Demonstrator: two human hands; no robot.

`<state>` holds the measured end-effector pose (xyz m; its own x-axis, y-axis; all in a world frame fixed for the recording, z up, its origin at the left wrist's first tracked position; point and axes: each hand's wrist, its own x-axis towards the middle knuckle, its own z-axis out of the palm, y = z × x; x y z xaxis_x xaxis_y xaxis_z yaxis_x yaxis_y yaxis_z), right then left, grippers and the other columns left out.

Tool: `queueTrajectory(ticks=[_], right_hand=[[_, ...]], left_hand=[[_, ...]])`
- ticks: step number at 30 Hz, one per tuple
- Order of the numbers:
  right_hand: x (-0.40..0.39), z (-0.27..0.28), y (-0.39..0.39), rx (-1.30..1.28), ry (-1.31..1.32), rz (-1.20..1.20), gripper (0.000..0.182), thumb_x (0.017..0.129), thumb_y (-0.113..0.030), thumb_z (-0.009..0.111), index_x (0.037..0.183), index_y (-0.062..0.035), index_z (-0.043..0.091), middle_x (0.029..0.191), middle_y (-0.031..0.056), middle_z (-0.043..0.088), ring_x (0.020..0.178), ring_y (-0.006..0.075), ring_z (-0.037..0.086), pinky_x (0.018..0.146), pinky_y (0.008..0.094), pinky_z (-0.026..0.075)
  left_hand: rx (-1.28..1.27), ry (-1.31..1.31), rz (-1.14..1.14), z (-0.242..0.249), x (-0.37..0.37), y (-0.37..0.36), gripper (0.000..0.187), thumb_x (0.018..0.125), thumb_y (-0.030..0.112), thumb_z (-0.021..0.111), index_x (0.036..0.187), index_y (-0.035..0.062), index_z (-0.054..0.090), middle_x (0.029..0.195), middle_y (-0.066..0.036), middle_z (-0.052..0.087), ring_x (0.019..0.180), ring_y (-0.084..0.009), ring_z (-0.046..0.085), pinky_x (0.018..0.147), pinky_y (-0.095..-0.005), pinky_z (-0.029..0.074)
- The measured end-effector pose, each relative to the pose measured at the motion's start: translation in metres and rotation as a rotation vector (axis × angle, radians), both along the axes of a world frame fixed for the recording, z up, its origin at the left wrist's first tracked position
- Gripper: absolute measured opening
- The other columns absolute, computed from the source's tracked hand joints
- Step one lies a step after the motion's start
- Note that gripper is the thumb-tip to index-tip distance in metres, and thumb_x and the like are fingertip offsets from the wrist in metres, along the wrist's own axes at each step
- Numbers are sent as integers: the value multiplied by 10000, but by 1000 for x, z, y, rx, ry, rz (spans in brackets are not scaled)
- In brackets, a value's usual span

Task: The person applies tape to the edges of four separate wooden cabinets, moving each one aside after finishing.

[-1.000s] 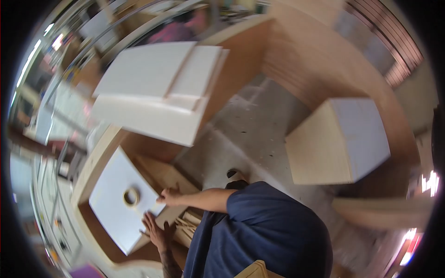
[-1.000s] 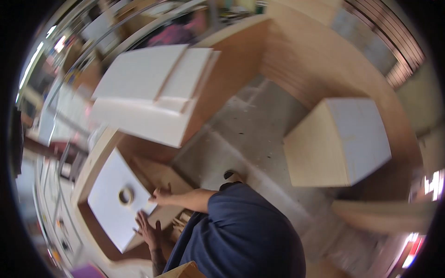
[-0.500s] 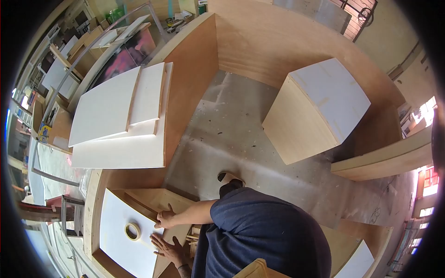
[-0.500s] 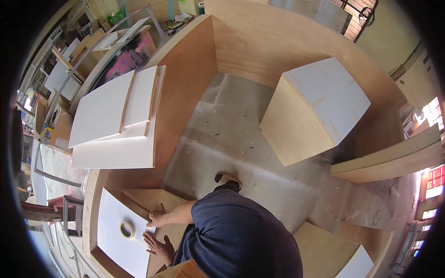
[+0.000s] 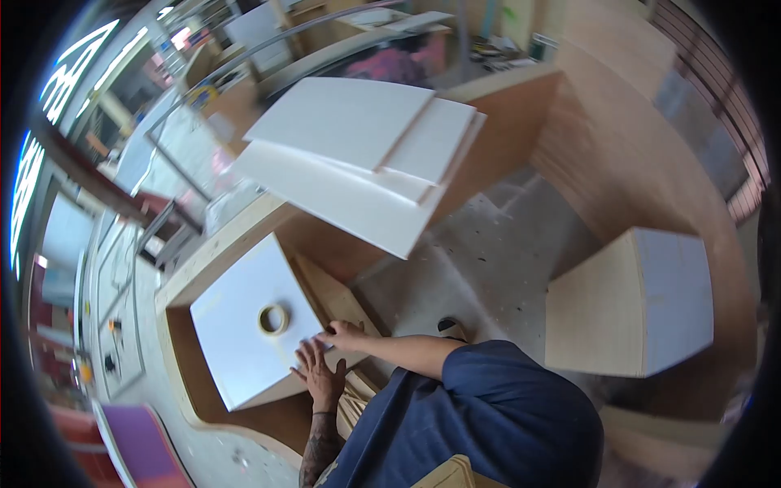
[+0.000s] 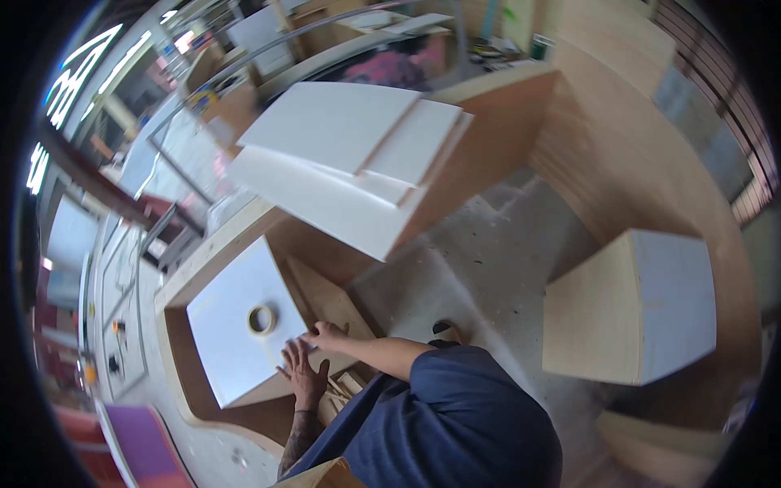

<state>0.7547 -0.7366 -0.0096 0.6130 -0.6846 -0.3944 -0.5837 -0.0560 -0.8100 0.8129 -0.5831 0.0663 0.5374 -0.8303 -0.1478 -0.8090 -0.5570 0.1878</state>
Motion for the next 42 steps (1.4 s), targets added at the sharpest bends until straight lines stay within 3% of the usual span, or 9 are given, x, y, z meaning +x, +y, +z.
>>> queueTrajectory(ticks=[2,5,10,12,16,24,34,38,42], right_hand=[[5,-18,-7,76,-157,6,725,915,-712,702,1260,-75,714,1215,154,784,1189,325,724,1140,562,417],[4,-19,-8,-99,-126,-20,622,916,-586,774,1226,-51,711,1149,158,797,1083,326,757,940,445,577],[3,-28,-15,-70,-151,51,576,937,-476,819,1244,-6,692,1126,155,803,999,277,776,882,411,597],[2,-26,-17,141,-291,-13,601,930,-506,805,1288,-38,686,1164,121,808,1068,270,764,987,451,544],[2,-30,-17,135,-336,-17,498,975,-327,824,1301,4,648,1073,106,787,944,182,736,828,346,587],[8,-13,-17,304,-375,-70,506,962,-281,822,1321,20,629,1166,88,765,1021,178,711,894,349,574],[9,-7,-25,332,-204,77,446,932,-331,883,1153,29,740,1128,94,785,981,166,714,870,349,576],[17,-30,-26,346,-186,111,543,926,-359,877,1217,69,713,1181,157,785,1056,192,733,877,360,586],[8,-10,-38,312,-109,237,748,872,-520,881,1284,68,673,1222,193,758,1115,249,725,915,391,587]], left_hand=[[25,-35,-29,9,6,7,1059,884,433,813,1746,193,245,1810,-119,232,1674,-349,187,1285,-731,10],[-8,-84,13,5,34,35,1040,887,425,811,1744,227,255,1801,-96,267,1667,-344,214,1282,-737,-8],[35,-104,103,11,56,51,1044,872,481,813,1730,197,290,1798,-166,241,1667,-401,178,1272,-756,-18],[23,-69,140,14,50,42,1049,886,490,800,1735,182,267,1806,-174,204,1674,-402,139,1268,-757,-30],[-43,-53,64,3,18,8,1089,894,568,768,1743,160,223,1817,-160,171,1683,-363,134,1252,-785,-12],[-82,11,99,-2,6,1,1068,893,468,804,1739,172,224,1802,-144,232,1669,-334,208,1277,-760,45],[-89,39,226,-1,-9,-11,1036,884,366,792,1738,171,239,1809,-130,216,1674,-320,196,1285,-744,-2],[-55,30,249,4,-16,-20,1033,885,350,785,1739,166,235,1813,-133,205,1677,-316,190,1286,-740,-11],[2,-16,269,5,-20,-24,1034,883,336,776,1738,139,229,1809,-146,211,1676,-321,196,1283,-743,-2]])
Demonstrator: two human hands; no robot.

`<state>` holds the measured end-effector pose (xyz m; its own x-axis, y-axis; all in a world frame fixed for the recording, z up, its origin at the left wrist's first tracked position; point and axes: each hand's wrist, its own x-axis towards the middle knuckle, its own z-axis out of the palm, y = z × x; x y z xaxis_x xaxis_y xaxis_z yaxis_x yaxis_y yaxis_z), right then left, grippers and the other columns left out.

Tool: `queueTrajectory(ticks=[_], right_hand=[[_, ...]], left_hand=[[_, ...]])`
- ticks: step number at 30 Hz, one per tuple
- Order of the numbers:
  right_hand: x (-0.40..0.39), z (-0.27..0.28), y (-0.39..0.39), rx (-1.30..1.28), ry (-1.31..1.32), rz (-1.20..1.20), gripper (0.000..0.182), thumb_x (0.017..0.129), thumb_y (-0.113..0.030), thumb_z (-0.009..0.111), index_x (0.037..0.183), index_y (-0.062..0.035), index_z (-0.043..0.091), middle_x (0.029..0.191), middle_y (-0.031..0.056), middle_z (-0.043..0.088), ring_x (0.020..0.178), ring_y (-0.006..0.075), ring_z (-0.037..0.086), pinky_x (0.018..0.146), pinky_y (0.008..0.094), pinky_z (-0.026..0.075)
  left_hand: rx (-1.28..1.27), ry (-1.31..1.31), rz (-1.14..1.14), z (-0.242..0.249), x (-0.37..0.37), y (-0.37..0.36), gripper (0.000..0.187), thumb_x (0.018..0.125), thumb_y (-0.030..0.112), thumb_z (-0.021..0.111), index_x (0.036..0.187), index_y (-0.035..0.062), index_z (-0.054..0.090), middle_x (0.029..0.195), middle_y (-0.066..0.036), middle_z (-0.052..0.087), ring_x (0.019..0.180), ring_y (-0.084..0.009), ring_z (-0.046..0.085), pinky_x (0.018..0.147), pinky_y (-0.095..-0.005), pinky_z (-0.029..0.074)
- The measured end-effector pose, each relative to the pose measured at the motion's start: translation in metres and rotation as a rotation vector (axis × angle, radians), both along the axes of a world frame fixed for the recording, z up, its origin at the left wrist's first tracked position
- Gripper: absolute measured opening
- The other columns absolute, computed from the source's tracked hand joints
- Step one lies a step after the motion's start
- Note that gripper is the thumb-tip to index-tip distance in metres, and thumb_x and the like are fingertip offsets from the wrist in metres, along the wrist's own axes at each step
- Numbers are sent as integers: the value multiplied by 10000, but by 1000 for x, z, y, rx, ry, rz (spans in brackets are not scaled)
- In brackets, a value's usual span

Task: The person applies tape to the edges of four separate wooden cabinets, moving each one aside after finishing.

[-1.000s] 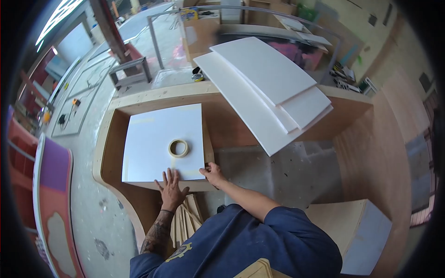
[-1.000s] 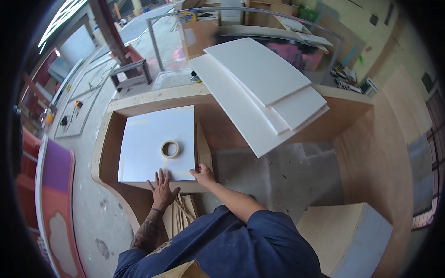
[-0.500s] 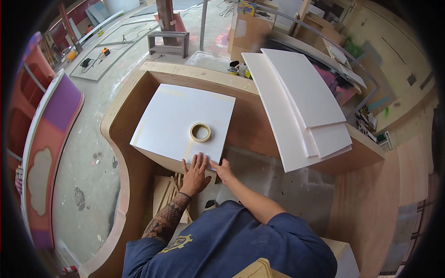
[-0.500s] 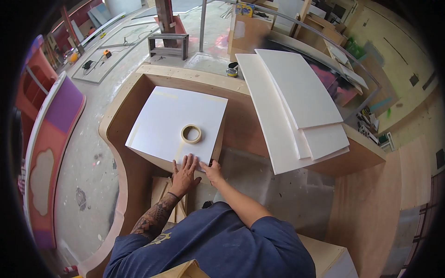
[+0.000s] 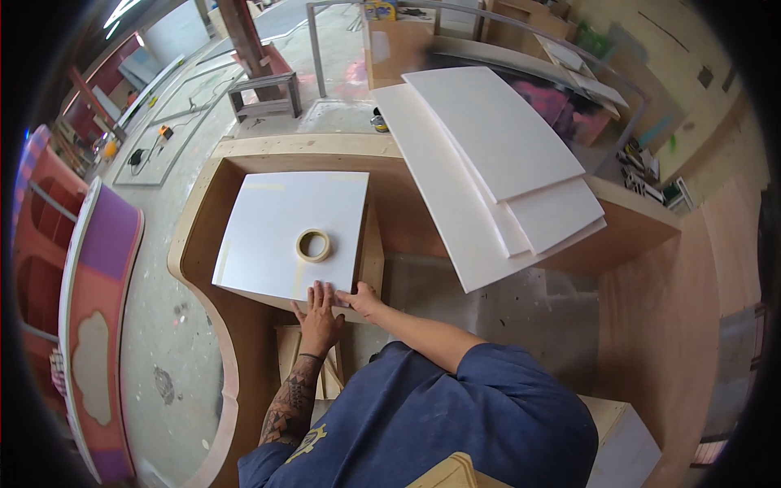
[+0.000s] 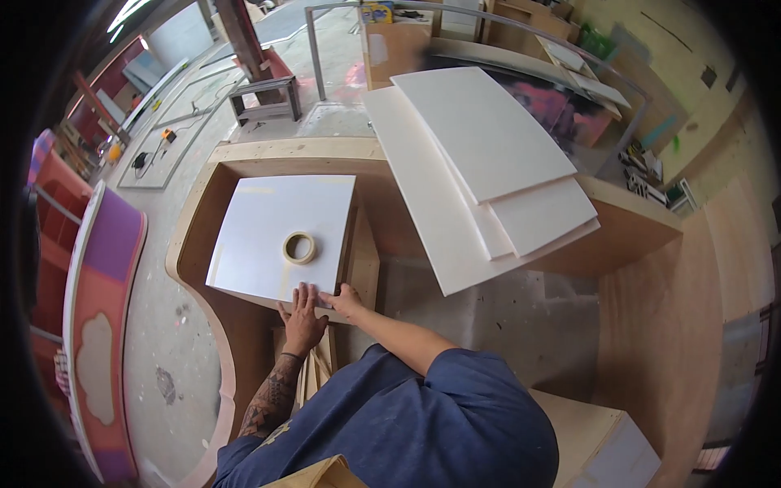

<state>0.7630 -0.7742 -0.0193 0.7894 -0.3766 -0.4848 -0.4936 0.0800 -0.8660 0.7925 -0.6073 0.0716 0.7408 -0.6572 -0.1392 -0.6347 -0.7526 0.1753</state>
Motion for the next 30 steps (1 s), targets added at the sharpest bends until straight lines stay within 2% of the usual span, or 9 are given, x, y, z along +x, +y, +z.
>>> queueTrajectory(ticks=[5,10,16,18,20,21,22,24,30], right_hand=[[-20,-23,-14,142,-185,-28,699,941,-475,848,1375,30,635,1301,159,726,1184,244,691,1038,374,530],[-51,-30,-36,263,-142,7,592,977,-395,823,1360,24,654,1243,107,741,1122,194,703,969,322,546],[-118,-144,-65,522,106,149,379,1038,-239,700,1342,-14,669,1203,120,763,1081,234,744,975,351,574],[-142,-170,-94,564,247,180,557,1072,-300,657,1554,-68,500,1430,190,692,1294,314,677,1221,515,383],[-169,-160,-129,464,390,308,714,1088,-403,629,1641,-43,358,1563,232,580,1476,385,524,1285,568,257],[-188,-175,-150,412,430,301,626,1071,-400,659,1575,-96,444,1462,189,674,1363,329,635,1256,607,259],[-207,-158,-163,255,468,317,507,1072,-401,647,1438,-55,581,1291,166,752,1155,293,728,1124,531,458],[-234,-184,-224,53,463,675,365,1073,-357,643,1205,-22,705,1043,121,784,870,234,741,816,400,583],[-219,-104,-214,-99,424,843,351,1073,-350,644,1177,-21,710,1018,116,780,846,228,735,782,390,575]], left_hand=[[58,1,75,9,-10,-14,995,910,333,737,1734,109,227,1800,-186,218,1662,-374,222,1271,-760,7],[100,0,160,3,-15,-24,980,926,349,721,1731,89,225,1789,-205,238,1653,-392,240,1247,-793,60],[-31,-133,182,-7,-24,-26,833,953,319,724,1648,42,357,1689,-233,393,1598,-351,353,1227,-770,167],[-141,-205,258,-55,-14,-25,812,891,259,745,1605,34,430,1657,-246,440,1570,-394,393,1210,-756,226],[-169,-176,302,-55,-12,-39,769,910,202,703,1605,27,424,1670,-260,412,1568,-418,383,1242,-719,240],[-227,-168,415,-54,-19,-51,638,981,171,599,1595,67,462,1669,-193,437,1578,-368,372,1290,-733,149],[-93,-208,466,-42,-25,-59,625,1013,193,547,1617,71,443,1696,-185,406,1605,-360,337,1272,-771,116],[-123,-166,526,-39,-32,-67,763,942,243,664,1636,54,411,1737,-216,320,1633,-387,269,1286,-742,115],[-274,-319,495,-59,-124,-85,863,872,230,744,1656,113,402,1768,-211,255,1658,-402,195,1306,-699,115]])
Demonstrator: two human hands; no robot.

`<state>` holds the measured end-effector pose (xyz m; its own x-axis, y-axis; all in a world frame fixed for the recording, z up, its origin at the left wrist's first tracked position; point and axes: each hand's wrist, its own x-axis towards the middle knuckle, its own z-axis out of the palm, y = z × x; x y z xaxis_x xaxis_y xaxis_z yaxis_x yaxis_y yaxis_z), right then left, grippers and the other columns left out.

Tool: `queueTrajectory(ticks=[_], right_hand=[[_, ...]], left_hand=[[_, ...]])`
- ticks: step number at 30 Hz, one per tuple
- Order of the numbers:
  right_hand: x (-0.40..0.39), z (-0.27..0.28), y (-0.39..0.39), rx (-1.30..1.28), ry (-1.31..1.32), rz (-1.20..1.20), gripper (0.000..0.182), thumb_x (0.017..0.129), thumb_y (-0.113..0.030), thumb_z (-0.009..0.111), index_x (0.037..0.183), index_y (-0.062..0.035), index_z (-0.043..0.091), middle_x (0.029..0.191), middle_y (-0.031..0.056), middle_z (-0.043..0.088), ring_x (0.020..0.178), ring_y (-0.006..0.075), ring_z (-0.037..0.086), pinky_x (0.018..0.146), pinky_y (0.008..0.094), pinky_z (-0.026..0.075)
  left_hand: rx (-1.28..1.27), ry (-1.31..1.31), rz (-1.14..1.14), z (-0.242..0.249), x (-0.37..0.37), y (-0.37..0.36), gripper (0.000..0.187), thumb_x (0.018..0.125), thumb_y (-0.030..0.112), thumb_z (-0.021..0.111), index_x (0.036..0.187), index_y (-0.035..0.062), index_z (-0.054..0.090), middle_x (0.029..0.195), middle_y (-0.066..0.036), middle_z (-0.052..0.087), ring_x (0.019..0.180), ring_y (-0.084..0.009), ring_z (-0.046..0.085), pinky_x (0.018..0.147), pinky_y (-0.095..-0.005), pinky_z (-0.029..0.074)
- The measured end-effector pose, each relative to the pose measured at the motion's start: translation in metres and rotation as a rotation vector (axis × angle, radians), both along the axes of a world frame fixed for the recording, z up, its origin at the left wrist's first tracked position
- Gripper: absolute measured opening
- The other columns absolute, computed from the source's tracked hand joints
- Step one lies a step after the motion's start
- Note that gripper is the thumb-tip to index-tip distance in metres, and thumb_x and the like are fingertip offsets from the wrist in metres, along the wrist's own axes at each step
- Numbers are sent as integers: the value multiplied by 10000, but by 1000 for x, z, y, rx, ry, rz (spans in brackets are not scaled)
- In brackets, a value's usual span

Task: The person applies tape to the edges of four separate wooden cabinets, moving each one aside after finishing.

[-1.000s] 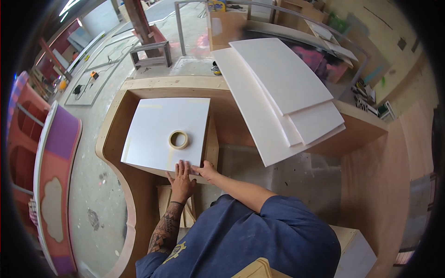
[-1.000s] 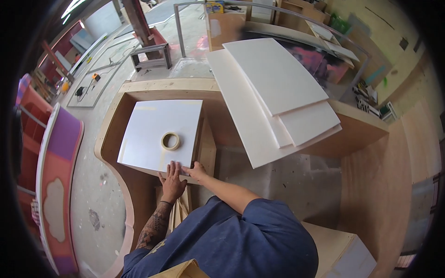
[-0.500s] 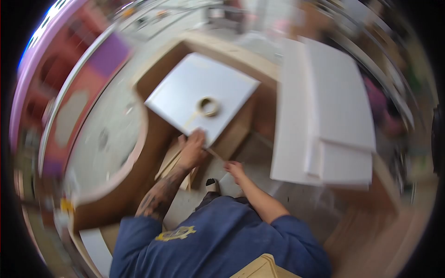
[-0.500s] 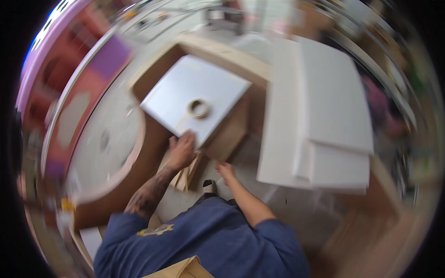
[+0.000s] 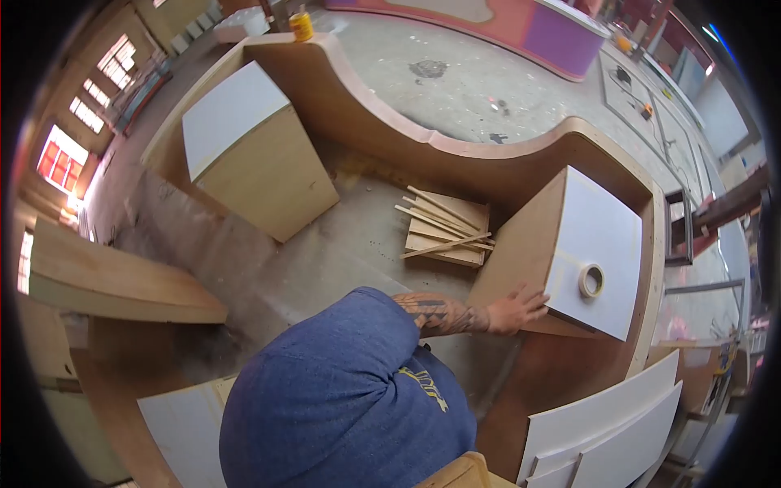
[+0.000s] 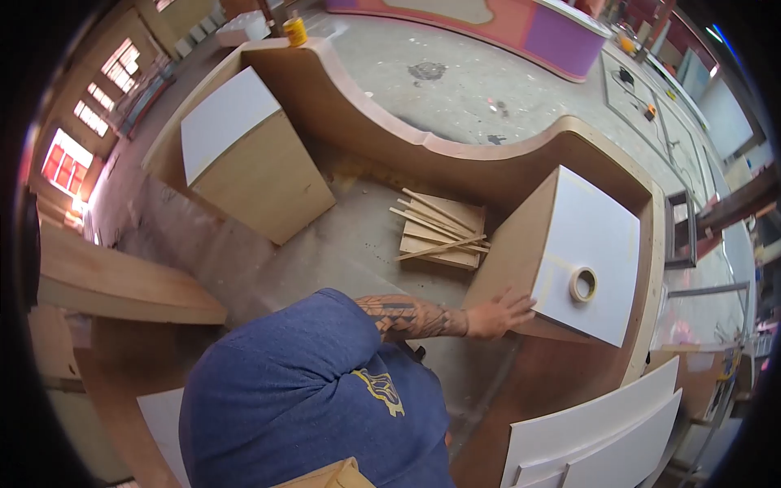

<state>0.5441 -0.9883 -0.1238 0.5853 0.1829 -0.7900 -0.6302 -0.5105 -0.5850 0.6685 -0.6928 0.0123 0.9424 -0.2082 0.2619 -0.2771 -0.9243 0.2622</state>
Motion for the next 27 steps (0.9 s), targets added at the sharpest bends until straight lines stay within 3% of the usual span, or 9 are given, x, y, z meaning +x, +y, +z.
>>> queueTrajectory(ticks=[4,5,6,7,8,14,18,23,27], right_hand=[[-25,33,10,-39,-40,92,341,1072,-344,645,1154,-20,713,998,112,777,827,224,730,755,381,568],[-30,40,9,-54,-52,122,339,1072,-342,645,1149,-20,714,993,111,777,823,223,728,748,379,566],[-31,43,8,-64,-68,158,337,1072,-341,645,1143,-19,715,988,110,776,818,221,727,741,377,565],[-33,46,8,-73,-84,197,334,1072,-339,645,1137,-19,716,983,109,775,813,220,726,734,375,563],[-38,60,13,-83,-98,237,332,1072,-338,645,1132,-19,717,978,108,774,809,219,724,728,373,561],[-68,72,35,-91,-157,461,322,1071,-329,646,1098,-17,722,948,102,770,780,213,717,687,361,551],[-75,56,45,-60,-197,649,316,1070,-322,647,1076,-16,726,927,98,767,761,208,711,660,352,544],[-56,41,61,-6,-279,932,312,1070,-315,648,1047,-15,731,902,93,763,738,202,705,626,342,535],[-25,33,43,11,-331,1136,310,1069,-309,648,1025,-14,734,882,89,760,719,198,699,598,333,528]], left_hand=[[-195,265,-45,-47,-122,12,848,833,261,793,1602,101,473,1716,-262,309,1629,-417,252,1292,-687,191],[-197,489,3,-65,-149,20,828,821,236,787,1578,87,488,1725,-255,284,1575,-411,364,1220,-701,313],[-249,686,60,-92,-176,30,606,802,223,790,1380,72,688,1567,-257,542,1369,-389,614,1073,-639,492],[-32,1103,-31,-118,-189,40,469,861,260,760,1299,95,731,1433,-220,651,1225,-380,695,1000,-551,555],[-84,1028,127,-211,-214,34,154,823,184,761,919,115,861,941,-134,820,963,-325,786,841,-558,607],[-147,1210,529,-168,-405,112,294,902,253,706,1094,73,838,1114,-176,812,1041,-343,789,833,-538,621],[-421,1140,853,-136,-491,119,359,872,255,704,1139,47,824,1172,-215,795,1114,-385,771,894,-530,621],[-574,1005,1165,-128,-546,66,333,876,238,739,1160,95,840,1172,-147,814,1084,-339,786,827,-528,628],[-814,817,1328,-135,-555,-19,348,918,222,670,1173,31,811,1183,-240,785,1105,-377,774,890,-533,618]])
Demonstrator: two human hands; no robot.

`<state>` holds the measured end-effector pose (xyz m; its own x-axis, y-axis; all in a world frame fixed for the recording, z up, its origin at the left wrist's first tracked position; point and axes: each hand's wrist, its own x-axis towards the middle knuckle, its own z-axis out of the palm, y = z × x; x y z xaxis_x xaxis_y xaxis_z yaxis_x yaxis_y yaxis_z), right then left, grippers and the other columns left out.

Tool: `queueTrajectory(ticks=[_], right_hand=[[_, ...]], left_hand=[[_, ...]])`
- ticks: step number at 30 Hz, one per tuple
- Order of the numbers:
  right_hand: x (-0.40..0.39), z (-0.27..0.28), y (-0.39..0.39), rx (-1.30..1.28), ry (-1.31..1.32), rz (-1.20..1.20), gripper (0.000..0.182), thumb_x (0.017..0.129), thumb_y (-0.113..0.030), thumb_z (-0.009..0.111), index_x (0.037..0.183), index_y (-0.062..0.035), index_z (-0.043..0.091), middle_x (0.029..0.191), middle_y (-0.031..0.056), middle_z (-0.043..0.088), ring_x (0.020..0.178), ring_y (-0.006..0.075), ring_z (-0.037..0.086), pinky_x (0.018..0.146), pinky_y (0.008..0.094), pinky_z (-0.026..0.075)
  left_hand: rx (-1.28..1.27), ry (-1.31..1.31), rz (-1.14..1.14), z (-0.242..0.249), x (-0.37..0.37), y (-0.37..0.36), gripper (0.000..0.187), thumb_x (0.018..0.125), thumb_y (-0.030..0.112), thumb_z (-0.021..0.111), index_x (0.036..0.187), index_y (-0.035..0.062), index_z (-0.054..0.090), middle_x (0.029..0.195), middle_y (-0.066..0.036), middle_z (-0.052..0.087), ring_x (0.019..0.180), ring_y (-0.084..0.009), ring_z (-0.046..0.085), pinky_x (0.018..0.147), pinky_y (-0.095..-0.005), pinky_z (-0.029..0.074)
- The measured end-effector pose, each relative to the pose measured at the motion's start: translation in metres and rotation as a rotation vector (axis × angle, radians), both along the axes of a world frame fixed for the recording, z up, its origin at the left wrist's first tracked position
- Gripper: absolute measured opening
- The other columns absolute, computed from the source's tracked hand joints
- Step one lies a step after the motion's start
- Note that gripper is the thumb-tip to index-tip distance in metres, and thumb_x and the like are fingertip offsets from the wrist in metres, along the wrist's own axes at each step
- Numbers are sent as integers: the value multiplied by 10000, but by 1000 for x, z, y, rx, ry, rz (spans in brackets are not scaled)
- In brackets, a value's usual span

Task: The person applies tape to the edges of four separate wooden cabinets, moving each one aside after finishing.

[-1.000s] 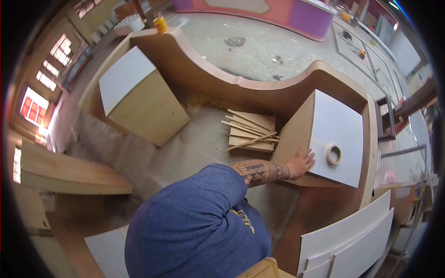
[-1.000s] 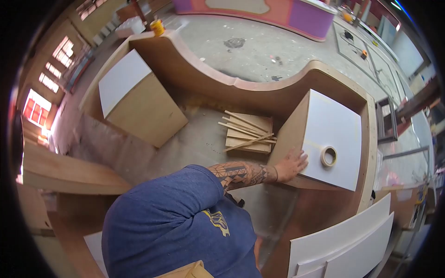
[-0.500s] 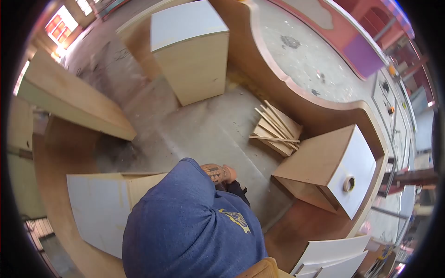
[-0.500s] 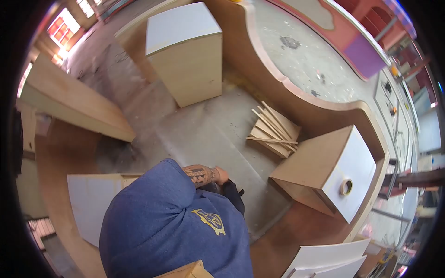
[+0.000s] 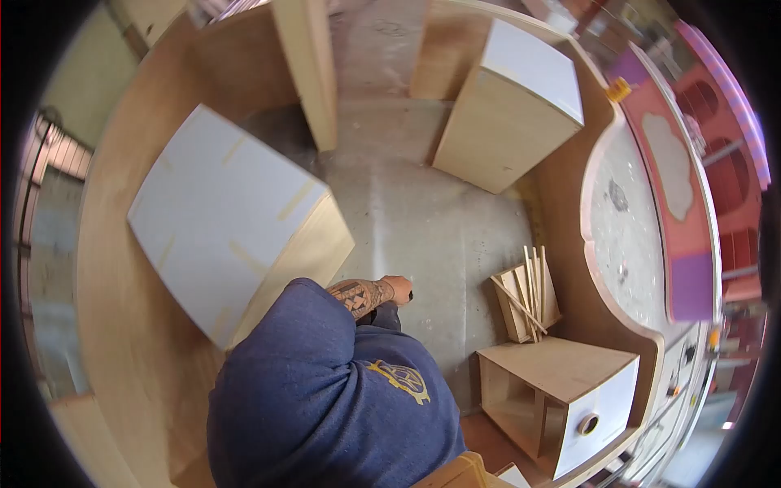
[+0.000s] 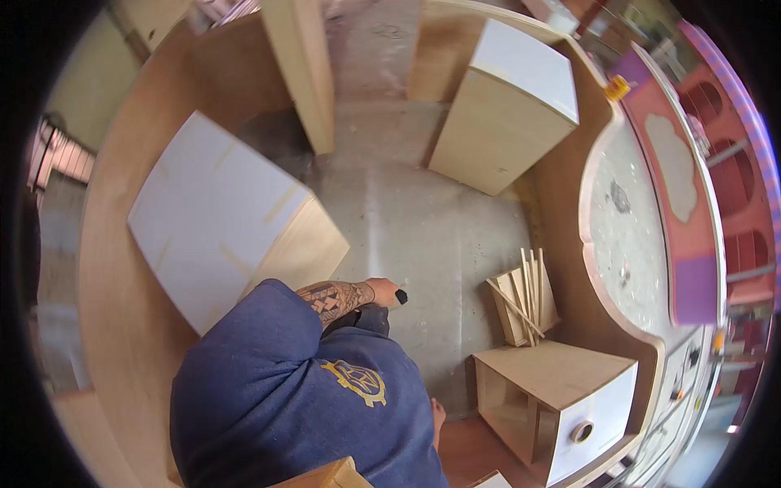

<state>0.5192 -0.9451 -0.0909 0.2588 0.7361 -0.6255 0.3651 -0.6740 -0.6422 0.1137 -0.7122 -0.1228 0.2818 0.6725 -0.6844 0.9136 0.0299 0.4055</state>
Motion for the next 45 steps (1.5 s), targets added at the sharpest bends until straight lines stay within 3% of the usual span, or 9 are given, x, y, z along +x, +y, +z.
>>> queueTrajectory(ticks=[4,7,10,13,18,19,21,25,45], right_hand=[[38,-58,-6,-101,121,-143,283,1070,-277,662,1066,-4,736,861,95,759,740,185,705,622,340,544],[46,-70,8,-131,118,-79,392,1080,-359,663,1332,-59,657,1062,94,793,852,206,757,575,327,491],[1,-26,9,-163,118,-71,371,1074,-286,689,1275,26,692,1043,134,780,893,206,739,787,338,593],[-19,-36,-8,-204,149,76,353,1069,-267,690,1276,19,698,1042,131,779,914,222,749,803,343,601],[-47,-66,-45,-92,-46,469,438,977,-353,663,1017,71,765,920,220,792,872,321,778,817,443,579],[-51,-78,-47,-146,-142,557,403,1010,-362,653,993,18,786,807,114,762,738,184,709,686,375,548],[-69,-76,-59,-39,-199,538,434,984,-382,664,1030,32,784,883,180,785,836,316,754,799,446,573],[-109,-47,-73,-97,-197,388,479,967,-429,692,1186,-16,795,1211,244,772,1169,427,719,1035,491,560],[-263,-48,-225,-183,-143,25,450,972,-389,729,1200,-6,788,1172,237,789,1120,376,749,988,455,571]], left_hand=[[2,-93,117,-23,14,-122,397,923,264,680,1192,-10,781,1204,-297,757,1160,-420,744,986,-514,587],[-138,-76,94,9,26,-199,452,914,332,721,1207,-8,776,1218,-294,753,1181,-438,727,1033,-528,559],[48,-62,-32,19,23,-245,475,925,374,722,1208,-3,777,1261,-301,734,1195,-452,710,1043,-543,545],[-95,-225,78,34,9,-244,506,937,400,720,1232,-10,745,1279,-304,721,1203,-450,703,1028,-547,548],[334,-395,218,103,-41,-244,443,961,326,716,1263,6,662,1149,-279,729,1111,-480,697,978,-582,546],[316,-424,248,139,-53,-239,421,977,260,717,1299,-1,647,1210,-285,717,1153,-480,682,1000,-563,543],[399,-573,365,199,-80,-242,525,1012,225,719,1466,-9,598,1405,-295,660,1326,-439,631,1115,-464,511],[567,-517,569,244,-157,-266,495,1042,144,691,1488,-48,595,1460,-242,669,1365,-333,647,1147,-414,500],[472,354,601,196,-490,-380,716,1033,385,698,1577,-35,499,1657,-333,396,1547,-456,392,1278,-502,335]])
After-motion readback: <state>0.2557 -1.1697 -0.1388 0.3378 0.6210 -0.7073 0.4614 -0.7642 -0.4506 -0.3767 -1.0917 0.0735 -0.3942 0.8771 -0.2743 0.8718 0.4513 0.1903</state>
